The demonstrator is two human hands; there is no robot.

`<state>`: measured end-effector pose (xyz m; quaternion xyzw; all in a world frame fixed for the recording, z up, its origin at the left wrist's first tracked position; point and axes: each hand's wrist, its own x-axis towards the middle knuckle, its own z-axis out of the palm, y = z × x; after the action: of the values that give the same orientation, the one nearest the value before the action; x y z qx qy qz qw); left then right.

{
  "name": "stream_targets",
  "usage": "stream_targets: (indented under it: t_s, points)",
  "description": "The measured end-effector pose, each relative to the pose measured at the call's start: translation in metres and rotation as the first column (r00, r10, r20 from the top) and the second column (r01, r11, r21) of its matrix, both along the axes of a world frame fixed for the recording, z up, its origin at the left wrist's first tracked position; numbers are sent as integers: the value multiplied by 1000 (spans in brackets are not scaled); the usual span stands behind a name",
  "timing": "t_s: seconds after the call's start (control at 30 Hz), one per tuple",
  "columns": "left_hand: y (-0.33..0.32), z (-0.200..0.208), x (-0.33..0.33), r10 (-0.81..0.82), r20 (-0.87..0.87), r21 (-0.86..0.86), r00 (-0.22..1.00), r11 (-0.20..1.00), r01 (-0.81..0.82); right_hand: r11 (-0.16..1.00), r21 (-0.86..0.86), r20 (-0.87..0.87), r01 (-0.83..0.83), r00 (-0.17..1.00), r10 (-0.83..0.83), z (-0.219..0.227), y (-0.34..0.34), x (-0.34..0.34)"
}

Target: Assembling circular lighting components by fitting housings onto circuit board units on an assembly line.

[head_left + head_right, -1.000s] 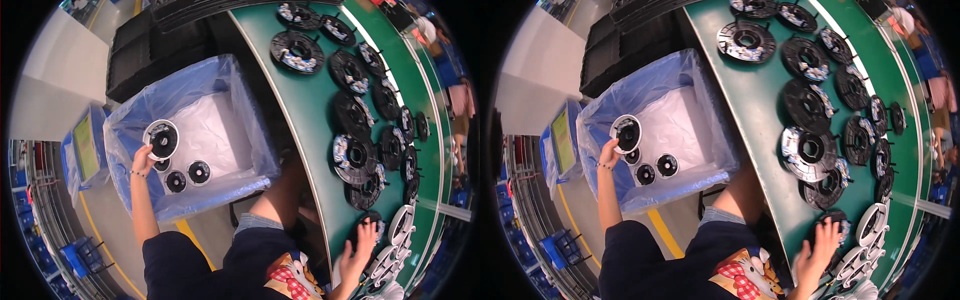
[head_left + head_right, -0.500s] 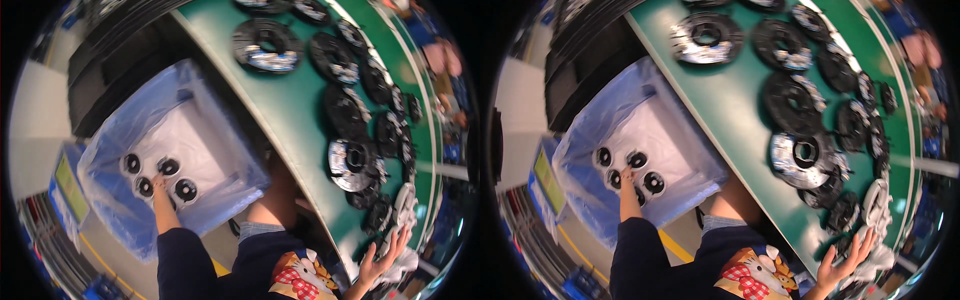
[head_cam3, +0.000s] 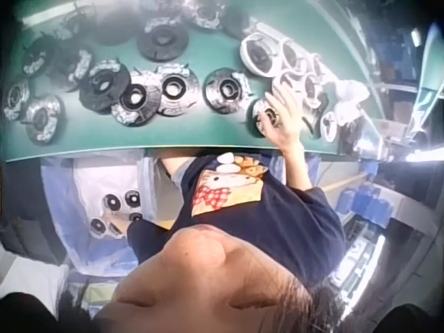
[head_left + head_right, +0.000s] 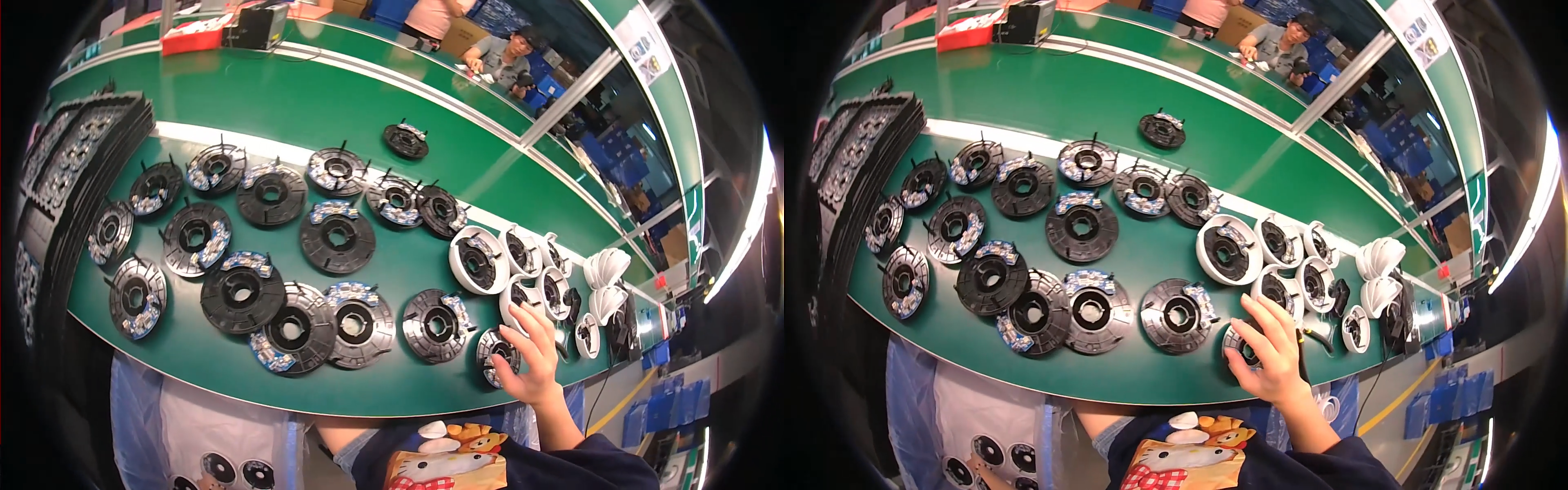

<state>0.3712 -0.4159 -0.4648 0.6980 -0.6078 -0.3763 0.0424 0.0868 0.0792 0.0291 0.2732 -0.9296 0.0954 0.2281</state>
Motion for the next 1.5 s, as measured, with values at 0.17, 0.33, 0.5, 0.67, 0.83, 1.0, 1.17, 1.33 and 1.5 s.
stream_targets:
  t_s: [0.17, 0.33, 0.5, 0.67, 0.83, 1.0, 1.17, 1.33, 1.5]
  points:
    - [-47, 74, 29, 3, 181, -337, 983, 940, 59, 998, -43, -40, 48, 998, -49, 2, 29, -10]
    - [2, 263, -98, -201, -252, -955, 947, -105, -277, 983, -92, -44, 156, 986, -160, 2, 79, -5]
    - [39, 434, -212, -697, -336, -903, 633, 49, -426, 962, -251, 25, 111, 994, -108, -19, 111, -6]
    - [193, 526, -368, -956, -287, -949, 58, 292, 117, 909, -415, 68, 36, 998, -9, -44, 106, -5]
    - [329, 500, -546, -916, -372, -721, -148, 185, 667, 874, -479, -34, -79, 997, 71, -44, 120, 34]
    - [391, 453, -657, -986, -32, -471, 165, 160, 868, 784, -618, 22, -62, 995, 95, -81, 113, 56]
    - [429, 442, -670, -940, -50, -326, 338, 335, 884, 753, -655, -10, -63, 997, 75, -82, 117, 55]
    - [435, 427, -677, -929, -54, -353, 365, 360, 863, 721, -687, 4, -92, 992, 130, -82, 126, 55]
    - [442, 419, -680, -837, -372, -132, 401, 475, 870, 737, -673, 70, -69, 985, 156, -81, 128, 60]
